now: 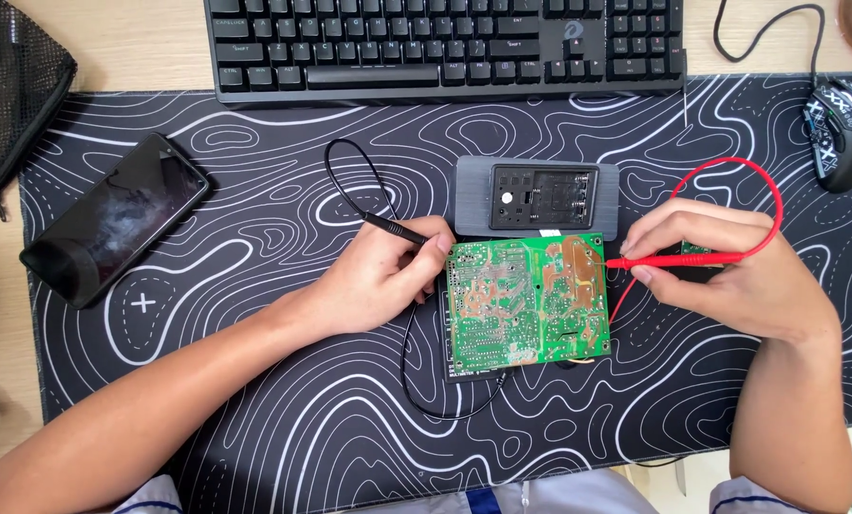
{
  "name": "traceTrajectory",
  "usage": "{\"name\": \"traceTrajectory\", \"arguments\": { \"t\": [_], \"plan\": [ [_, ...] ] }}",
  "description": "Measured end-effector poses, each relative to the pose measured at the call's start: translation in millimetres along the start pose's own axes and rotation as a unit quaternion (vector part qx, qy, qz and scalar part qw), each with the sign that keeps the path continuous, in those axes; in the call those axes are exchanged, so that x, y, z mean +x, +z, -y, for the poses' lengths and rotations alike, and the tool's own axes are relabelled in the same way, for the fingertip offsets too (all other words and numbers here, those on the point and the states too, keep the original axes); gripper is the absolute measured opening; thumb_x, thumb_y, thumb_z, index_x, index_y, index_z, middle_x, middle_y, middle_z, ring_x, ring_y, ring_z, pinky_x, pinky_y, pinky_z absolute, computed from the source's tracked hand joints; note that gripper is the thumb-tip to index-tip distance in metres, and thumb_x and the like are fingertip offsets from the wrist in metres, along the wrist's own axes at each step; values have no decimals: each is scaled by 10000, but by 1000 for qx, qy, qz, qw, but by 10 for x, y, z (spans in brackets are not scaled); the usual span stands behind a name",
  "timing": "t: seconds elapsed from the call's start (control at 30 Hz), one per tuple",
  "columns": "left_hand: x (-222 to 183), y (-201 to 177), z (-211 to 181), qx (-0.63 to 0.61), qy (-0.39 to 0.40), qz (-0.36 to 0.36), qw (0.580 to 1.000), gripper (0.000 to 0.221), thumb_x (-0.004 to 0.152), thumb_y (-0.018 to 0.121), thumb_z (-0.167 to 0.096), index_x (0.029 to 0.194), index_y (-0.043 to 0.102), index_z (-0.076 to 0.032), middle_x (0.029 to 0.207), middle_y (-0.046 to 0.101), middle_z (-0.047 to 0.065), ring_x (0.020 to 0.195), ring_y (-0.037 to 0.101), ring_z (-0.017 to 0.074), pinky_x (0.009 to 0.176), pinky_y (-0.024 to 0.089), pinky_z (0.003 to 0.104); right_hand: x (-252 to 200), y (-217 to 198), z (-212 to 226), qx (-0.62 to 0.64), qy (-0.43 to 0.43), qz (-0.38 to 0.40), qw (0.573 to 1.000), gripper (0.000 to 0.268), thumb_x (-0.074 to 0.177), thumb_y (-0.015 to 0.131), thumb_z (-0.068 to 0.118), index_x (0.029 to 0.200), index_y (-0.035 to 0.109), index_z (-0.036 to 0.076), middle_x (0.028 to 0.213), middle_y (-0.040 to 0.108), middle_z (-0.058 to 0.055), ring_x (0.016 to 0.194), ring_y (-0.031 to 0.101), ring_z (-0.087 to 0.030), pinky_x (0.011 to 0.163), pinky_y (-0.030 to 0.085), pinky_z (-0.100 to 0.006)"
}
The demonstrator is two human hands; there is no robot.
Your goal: Testing a green circuit board using digital multimeter probes to check for continuity or voltage at various points.
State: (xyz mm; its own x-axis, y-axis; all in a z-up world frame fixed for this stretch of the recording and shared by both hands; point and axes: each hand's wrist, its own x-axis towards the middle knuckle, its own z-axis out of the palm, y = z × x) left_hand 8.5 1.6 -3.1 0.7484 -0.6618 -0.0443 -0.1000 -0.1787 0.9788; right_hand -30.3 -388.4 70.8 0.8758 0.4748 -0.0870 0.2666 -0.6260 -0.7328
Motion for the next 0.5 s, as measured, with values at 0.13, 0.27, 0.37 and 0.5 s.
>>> {"name": "traceTrajectory", "arguments": {
  "t": [0.13, 0.27, 0.37, 0.5],
  "plan": [
    [-1, 1, -2, -1, 1, -3, 1000, 308, 1179, 440, -217, 903, 559, -152, 675, 591, -42, 602, 743, 100, 569, 610, 253, 22, 26, 37, 2, 1, -9, 1000, 98, 965, 829, 125, 1042, 843, 66, 1089, 851, -66, 994, 814, -174, 968, 651, -315],
    [4, -5, -12, -4, -1, 1, 1000, 307, 1172, 436, -211, 895, 553, -148, 675, 588, -34, 609, 742, 107, 572, 612, 258, 25, 31, 48, 6, -2, -16, 1000, 95, 963, 833, 105, 1049, 852, 70, 1102, 849, -71, 990, 816, -166, 961, 658, -299],
    [0, -2, -8, -6, -3, 1, 1000, 311, 1175, 438, -214, 895, 556, -147, 674, 598, -31, 607, 733, 103, 576, 607, 258, 30, 39, 76, 10, 0, -20, 1000, 84, 964, 832, 81, 1044, 852, 64, 1102, 848, -78, 984, 815, -162, 955, 660, -289],
    [-1, 0, -12, -8, -2, 0, 1000, 301, 1172, 440, -212, 906, 566, -150, 685, 603, -37, 617, 747, 99, 576, 619, 248, 34, 41, 94, 22, 0, -24, 999, 100, 959, 835, 60, 1057, 850, 45, 1103, 850, -97, 997, 818, -176, 956, 662, -288]
  ]
}}
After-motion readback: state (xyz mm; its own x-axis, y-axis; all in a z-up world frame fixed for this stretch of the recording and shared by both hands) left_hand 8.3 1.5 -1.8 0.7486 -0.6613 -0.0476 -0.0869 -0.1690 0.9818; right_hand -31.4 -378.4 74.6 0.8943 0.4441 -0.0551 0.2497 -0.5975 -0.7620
